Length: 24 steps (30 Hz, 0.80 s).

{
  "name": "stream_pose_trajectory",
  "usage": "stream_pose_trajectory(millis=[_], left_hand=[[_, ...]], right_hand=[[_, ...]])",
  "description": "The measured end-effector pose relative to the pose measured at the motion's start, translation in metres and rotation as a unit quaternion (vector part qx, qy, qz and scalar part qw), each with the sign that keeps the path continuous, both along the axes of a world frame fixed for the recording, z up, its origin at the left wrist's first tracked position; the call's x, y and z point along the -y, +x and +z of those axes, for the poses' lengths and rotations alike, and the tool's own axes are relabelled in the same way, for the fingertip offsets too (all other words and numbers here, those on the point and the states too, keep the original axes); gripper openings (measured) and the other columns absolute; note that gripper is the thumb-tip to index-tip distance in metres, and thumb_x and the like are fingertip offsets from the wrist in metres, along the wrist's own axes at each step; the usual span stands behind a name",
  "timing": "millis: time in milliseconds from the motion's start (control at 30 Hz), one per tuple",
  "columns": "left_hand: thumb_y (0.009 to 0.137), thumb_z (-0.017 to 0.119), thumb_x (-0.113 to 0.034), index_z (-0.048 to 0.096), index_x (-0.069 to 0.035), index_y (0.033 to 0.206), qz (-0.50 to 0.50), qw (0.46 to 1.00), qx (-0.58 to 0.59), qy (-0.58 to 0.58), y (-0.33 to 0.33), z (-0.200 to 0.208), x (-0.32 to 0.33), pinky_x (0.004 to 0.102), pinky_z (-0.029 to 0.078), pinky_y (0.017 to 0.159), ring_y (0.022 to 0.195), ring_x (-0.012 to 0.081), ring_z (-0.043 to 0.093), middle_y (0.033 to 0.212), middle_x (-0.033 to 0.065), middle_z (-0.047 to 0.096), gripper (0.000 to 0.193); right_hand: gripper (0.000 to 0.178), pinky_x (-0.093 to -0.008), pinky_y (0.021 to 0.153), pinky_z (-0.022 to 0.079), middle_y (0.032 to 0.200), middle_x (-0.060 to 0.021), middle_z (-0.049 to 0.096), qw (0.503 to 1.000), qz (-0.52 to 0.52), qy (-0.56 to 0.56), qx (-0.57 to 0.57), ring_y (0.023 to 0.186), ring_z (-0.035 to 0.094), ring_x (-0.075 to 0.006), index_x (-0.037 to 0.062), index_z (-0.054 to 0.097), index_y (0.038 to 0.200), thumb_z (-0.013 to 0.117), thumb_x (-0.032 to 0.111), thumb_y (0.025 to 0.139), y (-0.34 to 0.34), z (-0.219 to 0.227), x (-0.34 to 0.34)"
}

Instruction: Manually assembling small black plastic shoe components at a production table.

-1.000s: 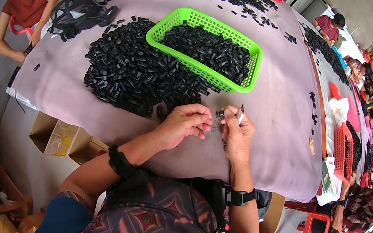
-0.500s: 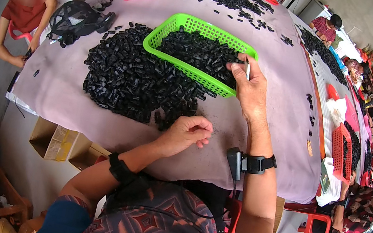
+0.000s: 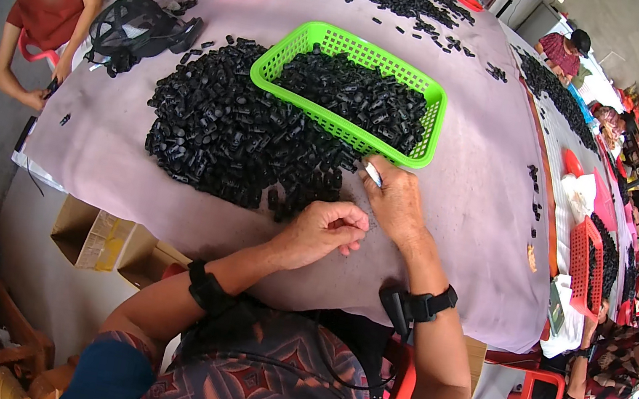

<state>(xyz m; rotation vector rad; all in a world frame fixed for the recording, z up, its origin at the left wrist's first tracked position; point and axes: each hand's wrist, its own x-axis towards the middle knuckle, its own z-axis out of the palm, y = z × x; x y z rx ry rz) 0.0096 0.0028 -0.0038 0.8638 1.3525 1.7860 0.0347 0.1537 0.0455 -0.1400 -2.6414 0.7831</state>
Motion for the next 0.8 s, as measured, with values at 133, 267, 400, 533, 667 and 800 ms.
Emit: stream_pose_trajectory(millis=[133,267,400,533,667,800], left_hand=[[0.087,0.055,-0.006,0.057,0.002,0.094,-0.003,1.0,0.002,-0.007,0.001,0.002,0.001,0.0217,0.049,0.062,0.071,0.0084,0.058,0.083,0.0033,0.059,0.012],[0.087,0.054,-0.006,0.057,0.002,0.094,-0.004,1.0,0.014,-0.01,0.002,0.002,0.001,0.0215,0.048,0.062,0.071,0.008,0.057,0.083,0.003,0.059,0.011],[0.087,0.054,-0.005,0.058,0.002,0.094,-0.003,1.0,0.011,-0.002,0.002,0.002,0.001,0.0214,0.048,0.062,0.071,0.008,0.057,0.083,0.003,0.059,0.011],[0.086,0.054,-0.003,0.057,0.001,0.094,0.009,1.0,0.024,0.009,0.001,0.001,-0.001,0.0219,0.049,0.06,0.071,0.0085,0.058,0.083,0.0033,0.059,0.01],[0.085,0.055,-0.001,0.057,0.001,0.092,0.029,0.997,0.068,0.033,-0.001,0.0,-0.002,0.0218,0.048,0.058,0.07,0.0086,0.057,0.083,0.0032,0.058,0.008],[0.084,0.055,0.0,0.057,0.0,0.091,0.025,0.997,0.066,0.024,0.0,0.003,-0.001,0.0213,0.048,0.056,0.07,0.0084,0.057,0.082,0.0026,0.057,0.007]], right_hand=[[0.012,-0.0415,0.061,0.045,0.074,-0.0173,0.06,0.999,0.029,0.042,0.02,0.071,0.057,-0.0379,0.005,0.058,0.086,0.061,0.012,0.078,-0.012,-0.012,-0.004],[0.012,-0.0432,0.062,0.045,0.074,-0.0185,0.06,0.997,0.007,0.043,0.067,0.073,0.058,-0.0371,0.0047,0.058,0.084,0.06,0.01,0.074,-0.02,-0.015,-0.002],[0.012,-0.042,0.058,0.045,0.069,-0.0189,0.059,0.998,0.017,0.046,0.035,0.066,0.057,-0.0366,0.0031,0.058,0.08,0.061,0.008,0.069,-0.02,-0.021,-0.004],[0.01,-0.0383,0.052,0.044,0.059,-0.0177,0.056,0.999,-0.028,-0.022,0.039,0.054,0.056,-0.0323,0.0008,0.057,0.071,0.061,0.008,0.065,-0.01,-0.02,-0.005],[0.011,-0.0354,0.05,0.044,0.056,-0.0165,0.054,0.998,-0.046,-0.038,0.034,0.05,0.055,-0.0261,0.0002,0.057,0.07,0.062,0.007,0.064,0.006,-0.018,-0.011],[0.01,-0.0336,0.05,0.043,0.058,-0.0165,0.055,0.997,-0.028,-0.029,0.063,0.049,0.054,-0.0247,0.0002,0.057,0.069,0.062,0.007,0.064,0.016,-0.013,-0.004]])
